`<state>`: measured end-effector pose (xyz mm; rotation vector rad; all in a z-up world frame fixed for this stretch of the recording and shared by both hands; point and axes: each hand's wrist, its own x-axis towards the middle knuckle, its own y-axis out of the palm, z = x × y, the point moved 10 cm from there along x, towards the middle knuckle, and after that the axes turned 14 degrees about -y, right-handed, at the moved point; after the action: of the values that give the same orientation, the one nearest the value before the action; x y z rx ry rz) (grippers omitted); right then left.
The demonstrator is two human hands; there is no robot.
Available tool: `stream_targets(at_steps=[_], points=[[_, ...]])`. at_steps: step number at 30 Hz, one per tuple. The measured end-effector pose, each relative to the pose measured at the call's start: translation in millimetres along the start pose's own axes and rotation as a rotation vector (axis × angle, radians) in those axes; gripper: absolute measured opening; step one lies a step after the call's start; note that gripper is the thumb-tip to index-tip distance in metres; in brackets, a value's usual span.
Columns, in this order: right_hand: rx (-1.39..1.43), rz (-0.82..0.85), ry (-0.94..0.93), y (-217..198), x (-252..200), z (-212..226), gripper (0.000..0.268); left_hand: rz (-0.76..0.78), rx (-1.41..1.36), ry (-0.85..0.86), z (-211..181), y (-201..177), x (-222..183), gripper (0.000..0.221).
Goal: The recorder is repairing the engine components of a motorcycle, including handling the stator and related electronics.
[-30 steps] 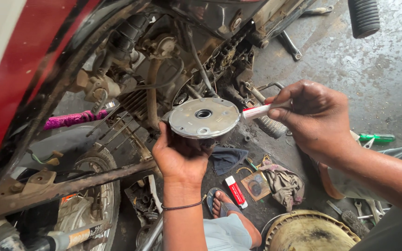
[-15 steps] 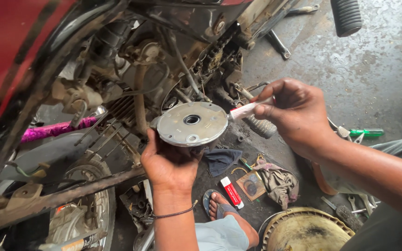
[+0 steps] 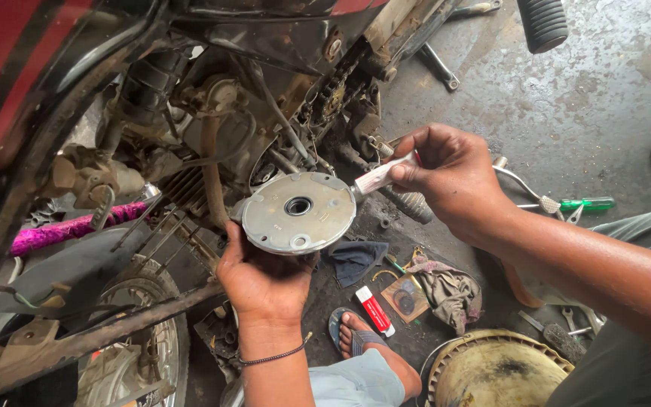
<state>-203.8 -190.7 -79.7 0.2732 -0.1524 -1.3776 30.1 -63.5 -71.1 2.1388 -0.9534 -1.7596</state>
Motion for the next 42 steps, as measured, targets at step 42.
stream_targets(at_steps=[42], points=[[-0.138, 0.043, 0.121, 18.4, 34.5, -26.9, 0.014, 0.23, -0.016, -0.032, -0.1, 11.8, 1.1, 0.055]])
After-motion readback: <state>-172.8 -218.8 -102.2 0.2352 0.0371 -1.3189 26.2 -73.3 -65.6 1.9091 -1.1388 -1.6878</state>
